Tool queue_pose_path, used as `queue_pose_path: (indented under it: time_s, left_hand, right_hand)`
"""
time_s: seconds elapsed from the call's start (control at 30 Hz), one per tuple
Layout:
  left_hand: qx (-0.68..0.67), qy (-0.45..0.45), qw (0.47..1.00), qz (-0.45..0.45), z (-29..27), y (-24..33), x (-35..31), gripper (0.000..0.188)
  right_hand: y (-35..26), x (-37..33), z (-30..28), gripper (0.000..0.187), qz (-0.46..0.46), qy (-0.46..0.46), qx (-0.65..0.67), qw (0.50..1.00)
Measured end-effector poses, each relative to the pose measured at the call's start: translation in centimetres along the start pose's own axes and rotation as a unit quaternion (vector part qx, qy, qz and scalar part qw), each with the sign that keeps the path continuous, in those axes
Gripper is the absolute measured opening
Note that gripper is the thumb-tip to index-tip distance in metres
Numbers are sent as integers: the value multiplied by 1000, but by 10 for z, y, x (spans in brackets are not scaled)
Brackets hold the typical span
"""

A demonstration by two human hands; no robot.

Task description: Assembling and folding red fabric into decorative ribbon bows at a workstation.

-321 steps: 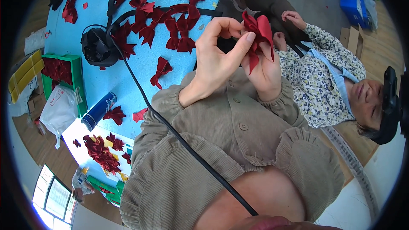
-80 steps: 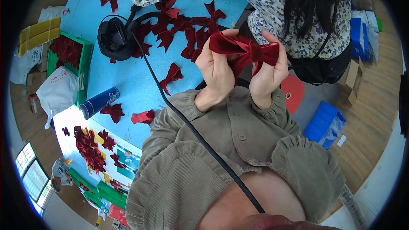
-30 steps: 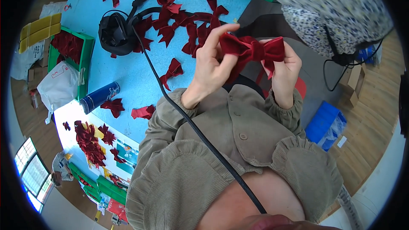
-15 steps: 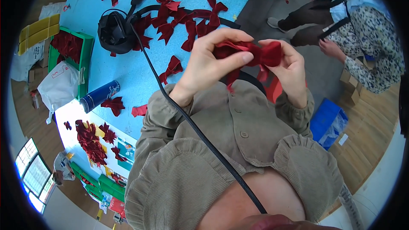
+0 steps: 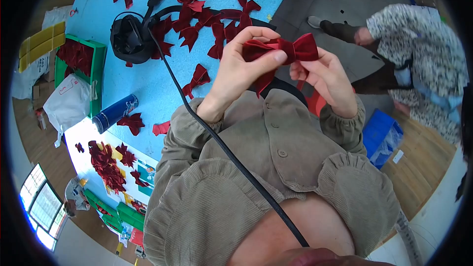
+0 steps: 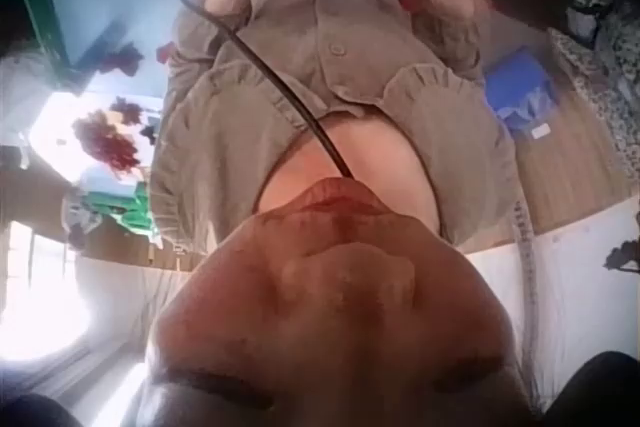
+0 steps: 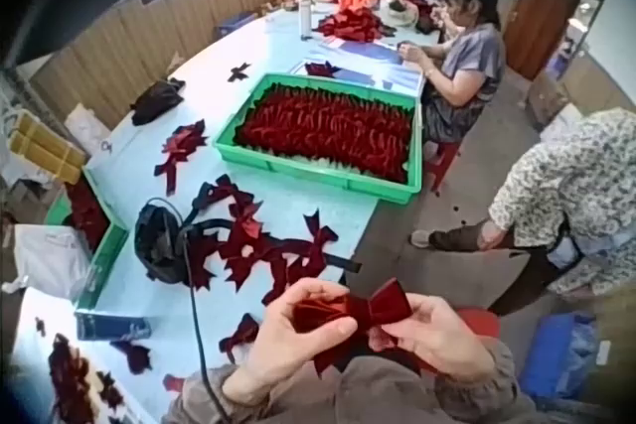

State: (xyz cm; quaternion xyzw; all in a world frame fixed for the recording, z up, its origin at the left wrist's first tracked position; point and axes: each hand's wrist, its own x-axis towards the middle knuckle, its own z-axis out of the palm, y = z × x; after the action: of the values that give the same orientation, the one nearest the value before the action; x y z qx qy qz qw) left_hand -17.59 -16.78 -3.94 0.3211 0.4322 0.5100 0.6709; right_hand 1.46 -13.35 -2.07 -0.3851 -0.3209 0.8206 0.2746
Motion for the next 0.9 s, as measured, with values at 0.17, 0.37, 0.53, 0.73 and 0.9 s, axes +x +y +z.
queue_pose_path:
  time_s: [0.17,0.37,0.53,0.73,0.9]
  left_hand:
    - [175,26,970,165,8,-3,2,39]
    - [118,-3,986,120,-6,6,-2,43]
    - [116,-23,988,102,-9,7,-5,43]
    - [186,-52,974,116,-4,9,-6,46]
    - [233,22,959,158,6,13,-14,43]
  right_hand:
    - [13,9,4,30,-17,3,-21,1000]
    - [11,7,3,30,-29,-6,-94,995]
    - [7,6,15,34,-49,-23,-123,991]
    - [-4,12,17,39,-20,-42,-91,995]
    - [-3,14,17,43,-17,-26,-212,977]
